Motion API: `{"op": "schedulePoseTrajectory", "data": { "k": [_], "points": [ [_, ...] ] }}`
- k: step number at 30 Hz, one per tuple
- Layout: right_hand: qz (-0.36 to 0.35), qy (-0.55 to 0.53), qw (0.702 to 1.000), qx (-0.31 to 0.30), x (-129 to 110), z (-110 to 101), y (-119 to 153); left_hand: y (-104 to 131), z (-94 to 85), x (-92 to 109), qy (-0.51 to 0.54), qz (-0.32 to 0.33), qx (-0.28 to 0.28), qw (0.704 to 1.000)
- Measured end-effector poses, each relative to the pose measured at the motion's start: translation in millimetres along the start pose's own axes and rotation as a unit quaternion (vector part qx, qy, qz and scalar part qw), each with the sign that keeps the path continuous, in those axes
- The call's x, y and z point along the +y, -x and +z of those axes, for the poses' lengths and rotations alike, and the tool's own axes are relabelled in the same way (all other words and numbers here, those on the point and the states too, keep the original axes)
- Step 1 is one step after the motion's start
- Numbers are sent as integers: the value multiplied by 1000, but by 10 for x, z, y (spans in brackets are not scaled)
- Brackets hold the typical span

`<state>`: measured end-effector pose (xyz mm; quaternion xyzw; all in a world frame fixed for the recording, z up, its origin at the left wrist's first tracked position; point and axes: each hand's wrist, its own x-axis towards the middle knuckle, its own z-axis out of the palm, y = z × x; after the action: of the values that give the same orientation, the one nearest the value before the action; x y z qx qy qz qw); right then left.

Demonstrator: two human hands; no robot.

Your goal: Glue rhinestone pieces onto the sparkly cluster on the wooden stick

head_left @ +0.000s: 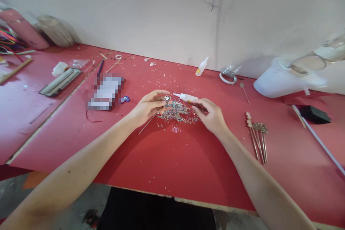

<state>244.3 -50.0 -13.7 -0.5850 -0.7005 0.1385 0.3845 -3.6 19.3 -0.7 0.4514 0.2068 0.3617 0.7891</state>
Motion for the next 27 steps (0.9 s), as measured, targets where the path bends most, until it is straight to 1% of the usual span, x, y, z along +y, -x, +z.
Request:
{"op": "schedulePoseTrajectory", "data": {
  "k": [2, 4, 7, 10, 13, 15, 17, 18, 19, 21, 23, 25, 27],
  "points": [
    [10, 0, 1000, -16, 33, -60, -11, 4, 4, 15, -1, 3, -1, 1000],
    [45, -23, 998, -45, 53, -101, -14, 6, 10, 23, 0, 2, 1, 1000],
    [114, -87, 984, -105, 35, -100, -3, 7, 15, 24, -8, -8, 11, 1000],
    [146, -178, 964, -134, -43, -38, 11, 4, 7, 18, -21, -10, 9, 1000],
    [146, -252, 948, -129, -115, 9, 11, -4, -8, 15, -24, -9, 7, 1000],
    [148, -275, 944, -102, -117, -11, -1, -9, -18, 15, -22, -10, 8, 1000],
    [154, -287, 943, -74, -75, -76, -19, -11, -27, 17, -19, -5, 5, 1000],
    [160, -289, 941, -72, -44, -122, -28, -10, -31, 18, -18, -3, 3, 1000],
    [168, -287, 939, -90, -12, -171, -36, -9, -34, 18, -17, -1, 0, 1000],
    [192, -263, 933, -156, 45, -265, -45, -7, -38, 20, -12, 3, -4, 1000],
    [195, -226, 934, -193, 85, -333, -46, -5, -39, 21, -8, 3, -5, 1000],
    [178, -174, 946, -206, 113, -366, -43, -1, -37, 21, -6, 2, -4, 1000],
    [136, -124, 964, -193, 139, -367, -40, 3, -34, 22, -8, 1, -6, 1000]
  ]
}}
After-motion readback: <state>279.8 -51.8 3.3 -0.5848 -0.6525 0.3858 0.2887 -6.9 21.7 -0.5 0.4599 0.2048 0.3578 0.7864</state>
